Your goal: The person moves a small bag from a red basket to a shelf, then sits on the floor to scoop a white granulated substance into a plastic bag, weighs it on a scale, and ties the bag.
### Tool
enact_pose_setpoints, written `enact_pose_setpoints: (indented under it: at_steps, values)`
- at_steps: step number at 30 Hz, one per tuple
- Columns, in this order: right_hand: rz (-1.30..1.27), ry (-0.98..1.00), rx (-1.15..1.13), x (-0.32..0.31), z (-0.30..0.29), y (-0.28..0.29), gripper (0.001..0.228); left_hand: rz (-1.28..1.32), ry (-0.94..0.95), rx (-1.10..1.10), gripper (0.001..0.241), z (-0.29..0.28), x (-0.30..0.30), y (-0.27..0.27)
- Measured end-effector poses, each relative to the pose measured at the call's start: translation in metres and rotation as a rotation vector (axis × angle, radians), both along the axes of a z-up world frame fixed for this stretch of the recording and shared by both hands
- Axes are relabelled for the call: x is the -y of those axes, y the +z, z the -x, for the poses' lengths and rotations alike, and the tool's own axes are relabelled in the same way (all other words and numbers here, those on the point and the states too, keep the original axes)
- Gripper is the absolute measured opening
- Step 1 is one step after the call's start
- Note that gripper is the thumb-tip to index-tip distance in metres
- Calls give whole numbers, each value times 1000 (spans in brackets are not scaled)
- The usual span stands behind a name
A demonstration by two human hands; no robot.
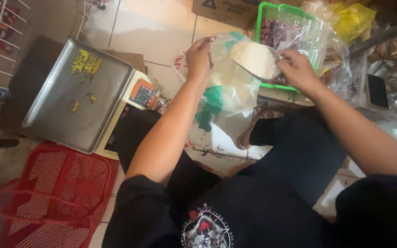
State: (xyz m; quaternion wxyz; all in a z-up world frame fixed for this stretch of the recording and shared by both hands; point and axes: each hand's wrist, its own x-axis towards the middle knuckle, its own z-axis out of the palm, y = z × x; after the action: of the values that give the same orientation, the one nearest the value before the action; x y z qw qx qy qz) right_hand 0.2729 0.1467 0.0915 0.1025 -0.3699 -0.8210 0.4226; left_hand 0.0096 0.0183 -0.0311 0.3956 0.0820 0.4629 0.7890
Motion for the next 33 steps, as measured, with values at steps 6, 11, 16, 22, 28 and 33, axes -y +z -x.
enact_pose_setpoints:
  at_steps: [6,11,16,22,28,33]
  values:
    - [-521,297,262,6,67,51,32,24,-25,-57,23,-4,7,7]
    - [-817,411,549,25,122,80,25,13,-39,7,23,-2,10,14]
    - [-1049,498,434,38,142,94,18,43,6,-34,23,0,11,17]
    - [-1045,343,429,32,91,126,22,48,38,-75,24,-1,10,11]
    - [-717,280,865,-15,58,35,29,2,50,-7,24,5,10,11]
    - [-607,333,865,-16,69,-121,25,109,10,4,26,6,16,24]
